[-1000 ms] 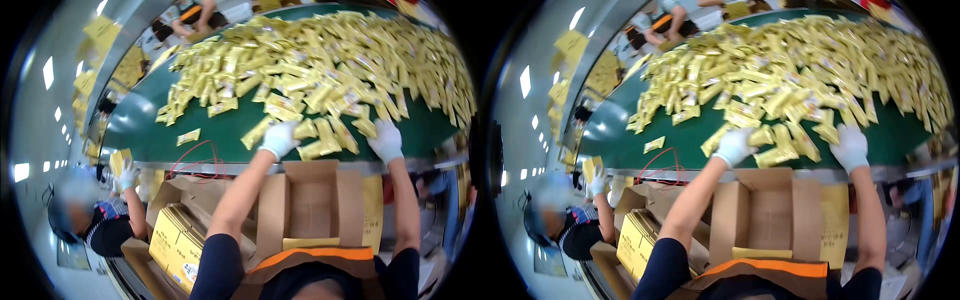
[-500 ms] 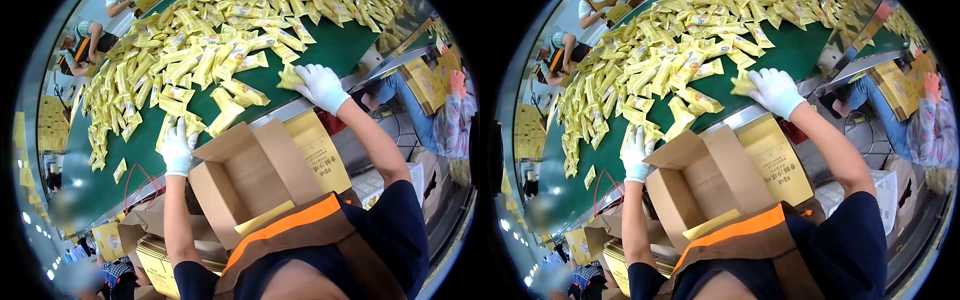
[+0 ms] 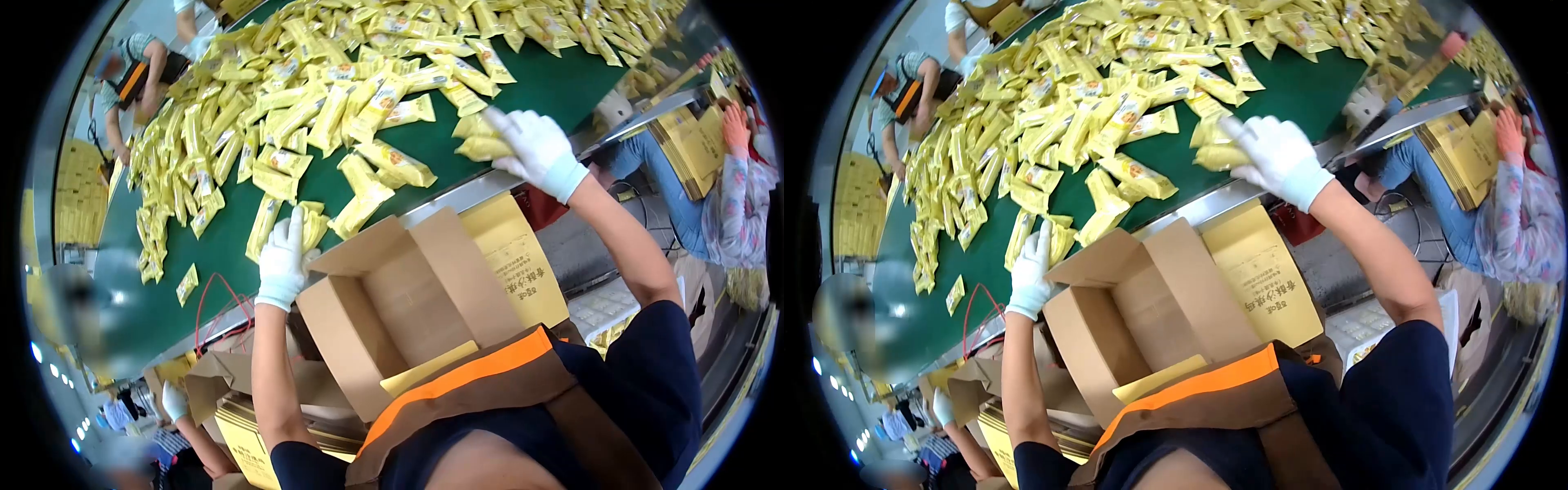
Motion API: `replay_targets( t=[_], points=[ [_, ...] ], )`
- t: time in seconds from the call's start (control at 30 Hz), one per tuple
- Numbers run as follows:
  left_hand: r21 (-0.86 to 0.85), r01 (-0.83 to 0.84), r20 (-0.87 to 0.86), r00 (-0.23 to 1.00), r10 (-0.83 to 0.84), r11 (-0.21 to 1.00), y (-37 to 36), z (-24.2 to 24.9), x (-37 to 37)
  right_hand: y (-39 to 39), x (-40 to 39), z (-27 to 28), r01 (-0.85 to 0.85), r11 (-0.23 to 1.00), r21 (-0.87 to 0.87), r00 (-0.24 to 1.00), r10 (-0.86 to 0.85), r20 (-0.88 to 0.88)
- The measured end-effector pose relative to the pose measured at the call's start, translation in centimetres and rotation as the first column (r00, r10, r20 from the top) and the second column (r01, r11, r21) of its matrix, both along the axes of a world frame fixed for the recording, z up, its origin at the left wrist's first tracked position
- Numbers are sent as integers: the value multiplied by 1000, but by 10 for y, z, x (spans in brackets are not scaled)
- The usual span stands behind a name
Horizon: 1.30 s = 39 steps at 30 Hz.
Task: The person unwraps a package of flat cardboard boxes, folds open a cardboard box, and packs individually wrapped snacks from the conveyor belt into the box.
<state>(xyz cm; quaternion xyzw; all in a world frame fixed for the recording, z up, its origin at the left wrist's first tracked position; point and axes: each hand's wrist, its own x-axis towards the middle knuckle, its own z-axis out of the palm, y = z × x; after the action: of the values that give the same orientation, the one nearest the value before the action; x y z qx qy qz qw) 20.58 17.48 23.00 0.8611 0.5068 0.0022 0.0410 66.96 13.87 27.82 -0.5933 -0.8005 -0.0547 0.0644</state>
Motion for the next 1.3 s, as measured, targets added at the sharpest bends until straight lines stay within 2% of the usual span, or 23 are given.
replay_targets(
  t=[0.03,0.07,0.13,0.17,0.2,0.23,0.3,0.4,0.47,0.53,0.6,0.67,0.73,0.77,0.87,0.93,1.0,1.07,1.13,1.2,1.23,1.27,1.3],
  points=[
    [17,-28,15,999,28,999,-2,1,1,4,0,-5,61,998,-21,997,-62,-53],
    [-7,-79,119,990,79,997,-4,4,0,12,4,-20,89,985,-147,994,-97,-44],
    [-53,-175,324,928,183,983,-5,11,-4,39,18,-20,-31,947,-318,973,-44,-227],
    [-24,-185,337,924,182,982,-4,20,-7,52,4,2,-100,914,-392,943,-38,-330],
    [-109,-258,335,900,280,960,3,24,-15,66,-12,17,-166,929,-331,944,52,-326],
    [-88,-262,349,896,276,961,9,29,-21,84,-30,27,-270,922,-277,901,141,-410],
    [-98,-267,421,862,283,959,28,28,-40,126,-63,37,-375,908,-187,871,277,-405],
    [-514,-163,569,670,477,842,43,16,-56,180,-87,-1,-435,874,-215,888,376,-266],
    [-402,-240,490,759,429,884,40,11,-54,175,-93,20,-410,858,-311,907,420,-38],
    [-72,-250,94,962,257,965,24,21,-31,159,-87,9,-489,833,-260,871,447,-206],
    [91,-263,46,965,259,961,9,12,-16,147,-83,0,-482,860,-169,857,424,-292],
    [150,-301,91,953,290,942,5,3,-15,130,-86,-12,-431,902,20,882,426,-202],
    [101,-363,98,930,354,926,4,4,-15,116,-88,-9,-397,909,-126,906,367,-211],
    [71,-403,107,912,395,912,4,7,-12,110,-88,6,-352,911,-216,935,330,-128],
    [109,-416,109,908,405,903,10,1,-17,81,-61,19,-337,911,238,920,372,-124],
    [203,-343,20,938,347,917,14,-10,-26,50,-43,34,-218,964,155,960,241,-145],
    [23,-370,-83,925,371,929,24,5,-21,35,-23,18,-51,960,-275,998,36,-58],
    [-84,-442,-200,885,419,893,26,26,-6,16,-4,-7,-15,964,-266,988,-27,-152],
    [-39,-433,-138,895,424,901,20,24,-5,15,5,-8,45,947,-317,993,-77,-89],
    [-120,-512,44,853,520,851,10,31,-4,21,1,-1,82,920,-382,993,-109,-50],
    [-146,-500,262,813,521,854,7,25,-11,26,-6,8,48,895,-443,974,-140,-177],
    [-202,-342,565,725,395,918,11,28,-12,28,-14,14,-47,867,-496,886,-193,-422],
    [-303,-244,703,596,389,921,11,30,-8,32,-29,21,-286,797,-532,657,-241,-715]
  ],
)
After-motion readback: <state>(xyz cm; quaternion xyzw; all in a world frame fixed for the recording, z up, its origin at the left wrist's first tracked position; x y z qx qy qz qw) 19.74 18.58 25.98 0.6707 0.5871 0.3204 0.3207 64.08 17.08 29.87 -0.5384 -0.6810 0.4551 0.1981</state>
